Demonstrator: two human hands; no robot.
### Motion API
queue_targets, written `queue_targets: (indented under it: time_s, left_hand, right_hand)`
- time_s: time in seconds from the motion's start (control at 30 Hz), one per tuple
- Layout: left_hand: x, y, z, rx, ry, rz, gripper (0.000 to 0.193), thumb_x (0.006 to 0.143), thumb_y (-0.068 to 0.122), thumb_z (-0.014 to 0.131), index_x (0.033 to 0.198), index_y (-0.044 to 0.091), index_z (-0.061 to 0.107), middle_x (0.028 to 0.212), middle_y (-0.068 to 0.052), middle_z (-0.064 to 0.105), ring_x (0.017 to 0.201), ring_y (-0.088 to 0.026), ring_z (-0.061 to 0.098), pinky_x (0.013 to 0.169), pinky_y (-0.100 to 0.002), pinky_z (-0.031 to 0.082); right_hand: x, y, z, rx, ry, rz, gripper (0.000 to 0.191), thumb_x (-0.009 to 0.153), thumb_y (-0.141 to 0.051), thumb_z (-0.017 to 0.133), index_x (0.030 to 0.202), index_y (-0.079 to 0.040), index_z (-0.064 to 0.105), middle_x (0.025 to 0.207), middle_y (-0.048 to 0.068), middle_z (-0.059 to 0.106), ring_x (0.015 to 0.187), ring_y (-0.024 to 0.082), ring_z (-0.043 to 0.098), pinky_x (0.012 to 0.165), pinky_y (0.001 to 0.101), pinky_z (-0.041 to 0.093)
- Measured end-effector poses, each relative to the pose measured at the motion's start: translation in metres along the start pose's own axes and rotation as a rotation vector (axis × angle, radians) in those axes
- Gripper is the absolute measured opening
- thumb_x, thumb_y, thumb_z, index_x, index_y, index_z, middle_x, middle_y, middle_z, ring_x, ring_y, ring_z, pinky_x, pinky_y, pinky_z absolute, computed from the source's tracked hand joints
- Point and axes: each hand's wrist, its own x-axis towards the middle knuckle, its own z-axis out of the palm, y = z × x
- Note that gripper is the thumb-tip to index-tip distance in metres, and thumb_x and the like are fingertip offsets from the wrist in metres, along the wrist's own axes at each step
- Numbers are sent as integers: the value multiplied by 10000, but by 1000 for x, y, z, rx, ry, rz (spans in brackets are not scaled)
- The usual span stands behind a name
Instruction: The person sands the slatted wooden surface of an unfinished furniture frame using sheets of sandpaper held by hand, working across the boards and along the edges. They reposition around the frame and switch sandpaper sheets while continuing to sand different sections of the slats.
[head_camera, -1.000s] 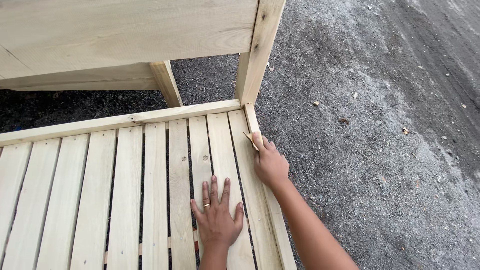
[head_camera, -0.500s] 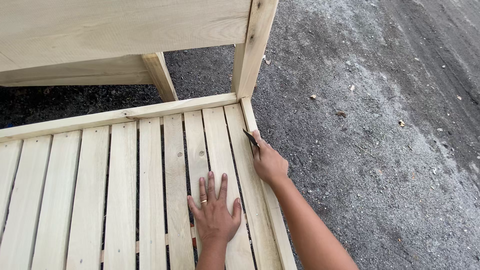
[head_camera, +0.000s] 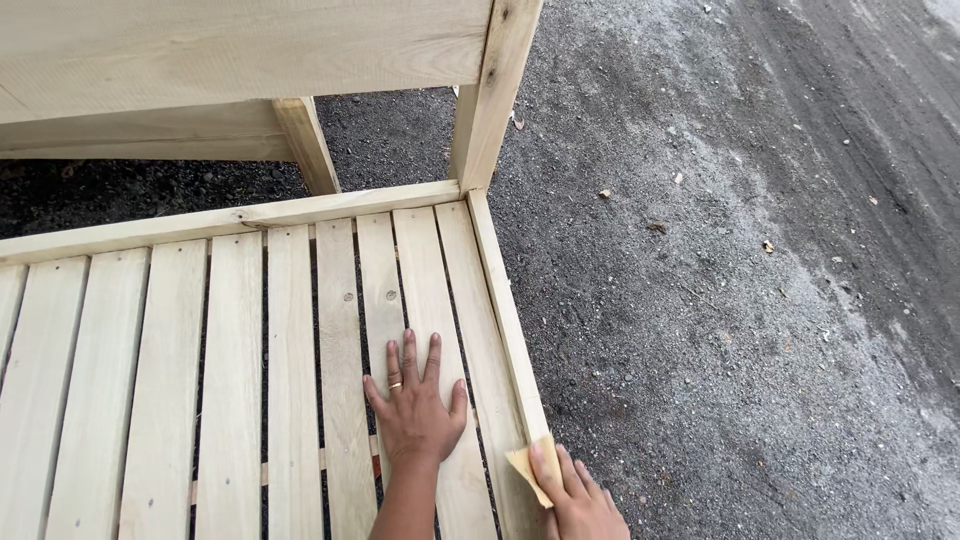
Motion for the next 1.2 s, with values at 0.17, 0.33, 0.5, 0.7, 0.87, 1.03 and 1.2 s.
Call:
queue_targets:
  time_s: [0.17, 0.33, 0.5, 0.7, 0.87, 1.03, 1.2]
  left_hand:
    - [0, 0, 2, -2, 6, 5, 768, 957, 582, 369, 1624, 357, 61, 1717, -2, -4, 1568, -244, -42, 1203, -634, 50]
    - [-1, 1, -3, 3, -19, -5, 772, 956, 586, 370, 1621, 362, 50, 1714, 2, -7, 1567, -240, -44, 1204, -634, 46]
    - [2, 1, -11, 30, -109, -10, 785, 963, 585, 350, 1623, 361, -12, 1705, 2, -65, 1561, -240, -76, 1200, -628, 21]
    - [2, 0, -9, 17, -78, -7, 775, 971, 588, 349, 1631, 367, 10, 1719, 10, -54, 1574, -232, -57, 1217, -629, 30]
    - [7, -2, 1, -17, -21, 11, 776, 968, 579, 403, 1627, 363, 53, 1725, 12, -26, 1581, -235, -42, 1221, -617, 24]
    - [-3, -22, 21, -158, 189, 123, 778, 956, 495, 475, 1622, 284, 133, 1714, 33, 65, 1574, -207, 37, 1247, -601, 11]
    - [-50, -62, 52, -13, 225, -101, 717, 991, 422, 437, 1640, 256, 183, 1733, 24, 91, 1589, -197, 75, 1244, -576, 45]
  right_hand:
    - [25, -9, -13, 84, 285, -76, 721, 892, -253, 554, 1560, -399, 324, 1575, 91, 423, 1335, 351, 536, 978, 558, 483]
    - [186, -77, -132, 262, 291, 69, 544, 1040, -426, 374, 1574, -462, 281, 1345, 49, 645, 1169, 324, 652, 944, 500, 516]
    - [288, -111, -196, 238, 293, 103, 581, 1052, -452, 360, 1606, -477, 184, 1321, 83, 644, 1222, 322, 620, 1008, 511, 472]
    - [203, -87, -150, 245, 335, 38, 572, 1031, -372, 379, 1586, -454, 272, 1313, 70, 646, 1172, 320, 647, 939, 510, 520]
    - [46, -59, -76, 355, 222, 115, 629, 994, -310, 440, 1581, -442, 259, 1340, 26, 629, 1114, 313, 673, 858, 473, 566]
    - [-50, -39, -42, 348, 54, 203, 681, 974, -251, 468, 1580, -477, 254, 1516, -14, 515, 1307, 273, 590, 1035, 401, 511]
    - [-50, -24, 16, 35, 468, 1, 605, 926, -233, 554, 1510, -316, 418, 1599, 51, 419, 1477, 331, 361, 1135, 495, 380]
